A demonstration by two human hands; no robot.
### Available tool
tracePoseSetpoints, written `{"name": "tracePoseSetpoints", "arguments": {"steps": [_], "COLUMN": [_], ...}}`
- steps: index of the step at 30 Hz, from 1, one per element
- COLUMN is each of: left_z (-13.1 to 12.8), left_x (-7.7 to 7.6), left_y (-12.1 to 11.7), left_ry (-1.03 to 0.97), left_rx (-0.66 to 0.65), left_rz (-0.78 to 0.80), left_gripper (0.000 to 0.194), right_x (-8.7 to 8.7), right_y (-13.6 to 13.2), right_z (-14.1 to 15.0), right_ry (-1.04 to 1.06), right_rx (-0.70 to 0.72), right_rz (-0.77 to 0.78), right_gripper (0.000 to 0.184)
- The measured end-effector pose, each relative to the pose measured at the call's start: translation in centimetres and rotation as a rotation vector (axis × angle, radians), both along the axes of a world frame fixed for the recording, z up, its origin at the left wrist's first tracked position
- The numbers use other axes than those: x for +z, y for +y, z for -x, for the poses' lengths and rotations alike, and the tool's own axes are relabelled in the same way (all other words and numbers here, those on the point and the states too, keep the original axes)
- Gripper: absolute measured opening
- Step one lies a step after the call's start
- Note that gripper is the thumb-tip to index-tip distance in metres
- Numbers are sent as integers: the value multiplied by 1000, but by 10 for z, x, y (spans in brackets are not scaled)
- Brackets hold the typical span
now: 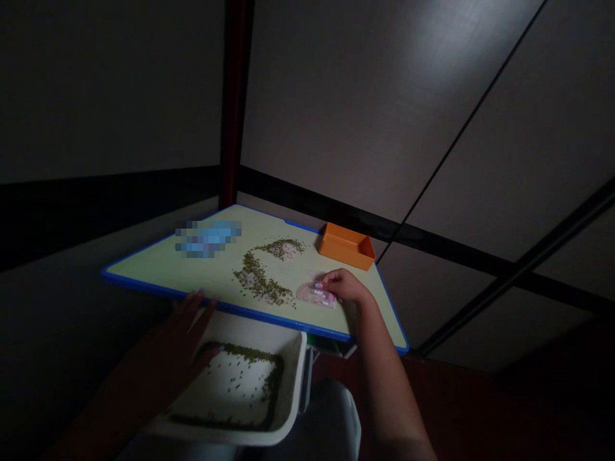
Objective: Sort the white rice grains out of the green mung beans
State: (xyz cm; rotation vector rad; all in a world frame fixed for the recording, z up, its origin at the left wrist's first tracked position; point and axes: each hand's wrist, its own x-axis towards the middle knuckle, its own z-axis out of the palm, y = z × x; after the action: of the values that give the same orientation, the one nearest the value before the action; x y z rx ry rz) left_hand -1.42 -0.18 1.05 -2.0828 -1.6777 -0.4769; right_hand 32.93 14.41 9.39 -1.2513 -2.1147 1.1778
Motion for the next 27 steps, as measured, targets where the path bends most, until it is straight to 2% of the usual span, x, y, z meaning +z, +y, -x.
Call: {"name": "tracePoseSetpoints", "arguments": {"steps": [8,13,20,27], "left_z": [0,0,1,1], "left_x": [0,4,-2,3], "left_y": [-2,-3,-2,-3], "left_ry": [-20,-43,-48,-22], "left_rx": [2,-20,-4,-13], "left_rz": [17,26,53,38], "left_gripper": [69,69,70,70], "right_x": [6,9,9,13], "right_y": [-7,-8,-5,-8], "right_z": [7,1,-8,-7], "right_ry": [-12,22,2,-48], "right_rx": [72,41,29,76], "right_rz": [57,63,85,204], "right_gripper": [44,41,40,37]}}
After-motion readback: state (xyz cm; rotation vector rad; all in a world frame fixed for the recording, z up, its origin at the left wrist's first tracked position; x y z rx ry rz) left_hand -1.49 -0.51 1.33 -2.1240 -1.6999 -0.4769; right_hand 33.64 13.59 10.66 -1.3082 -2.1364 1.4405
